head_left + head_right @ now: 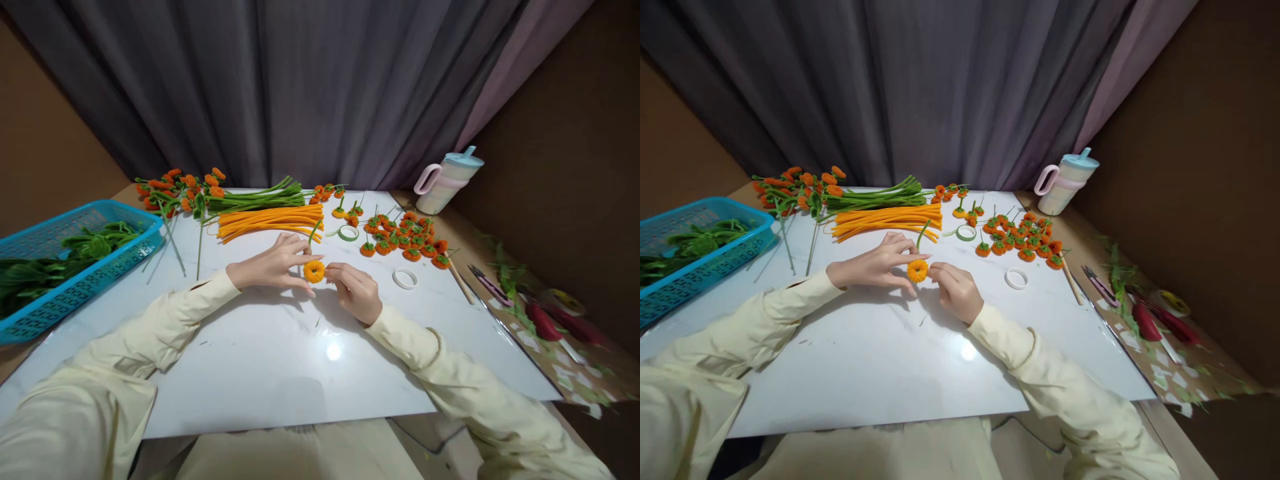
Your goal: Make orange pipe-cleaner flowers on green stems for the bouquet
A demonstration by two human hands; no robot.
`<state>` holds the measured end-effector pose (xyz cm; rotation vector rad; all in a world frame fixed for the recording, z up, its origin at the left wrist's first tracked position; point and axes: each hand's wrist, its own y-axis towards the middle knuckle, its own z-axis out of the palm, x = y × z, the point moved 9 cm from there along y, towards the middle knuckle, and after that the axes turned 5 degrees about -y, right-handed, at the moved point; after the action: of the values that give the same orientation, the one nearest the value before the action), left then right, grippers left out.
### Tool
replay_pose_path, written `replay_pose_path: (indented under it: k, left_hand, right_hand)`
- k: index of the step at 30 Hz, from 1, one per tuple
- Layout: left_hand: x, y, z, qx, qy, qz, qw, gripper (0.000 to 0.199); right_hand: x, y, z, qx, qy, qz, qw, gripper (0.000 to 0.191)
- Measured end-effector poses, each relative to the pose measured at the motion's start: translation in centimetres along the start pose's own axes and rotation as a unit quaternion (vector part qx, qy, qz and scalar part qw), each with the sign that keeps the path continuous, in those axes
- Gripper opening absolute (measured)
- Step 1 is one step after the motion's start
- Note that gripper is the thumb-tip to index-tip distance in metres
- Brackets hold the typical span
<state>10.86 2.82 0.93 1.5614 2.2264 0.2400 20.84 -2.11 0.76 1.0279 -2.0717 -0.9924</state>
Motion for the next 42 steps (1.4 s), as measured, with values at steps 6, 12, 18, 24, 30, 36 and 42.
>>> replay_pose_path:
  k: [6, 12, 18, 24, 30, 36, 42]
  left_hand:
    - [0.0, -0.2, 0.5, -0.048, 0.013, -0.020, 0.999, 0.063]
    - [0.8, -0.7, 1.1, -0.128, 0.004, -0.096, 0.987, 0.080]
    - [0.4, -0.7, 1.7, -0.126, -0.038, -0.090, 0.987, 0.063]
    - [0.3, -0.8, 1.8, -0.138, -0.043, -0.086, 0.986, 0.054]
    - [0.7, -1.0, 2.1, -0.134, -0.037, -0.099, 0.985, 0.062]
    - [1.1, -1.0, 2.4, -0.121, -0.053, -0.104, 0.986, 0.080]
    - [0.6, -0.9, 2.8, -0.099, -0.053, -0.093, 0.989, 0.069]
  right_hand:
    - [-0.3, -0.1, -0.2, -0.016, -0.014, 0.008, 1.000, 0.026]
    - [-0.2, 0.0, -0.2, -0.021, -0.014, 0.010, 1.000, 0.024]
    - [0.1, 0.1, -0.1, -0.015, -0.019, 0.004, 1.000, 0.025]
    - [0.0, 0.0, 0.3, 0.002, -0.011, 0.000, 1.000, 0.026]
    - [0.0, -0.1, 0.4, 0.004, -0.013, -0.004, 1.000, 0.025]
    - [0.2, -0.2, 0.6, 0.015, -0.004, -0.014, 1.000, 0.027]
    - [0.3, -0.3, 0.9, 0.031, 0.011, -0.020, 0.999, 0.027]
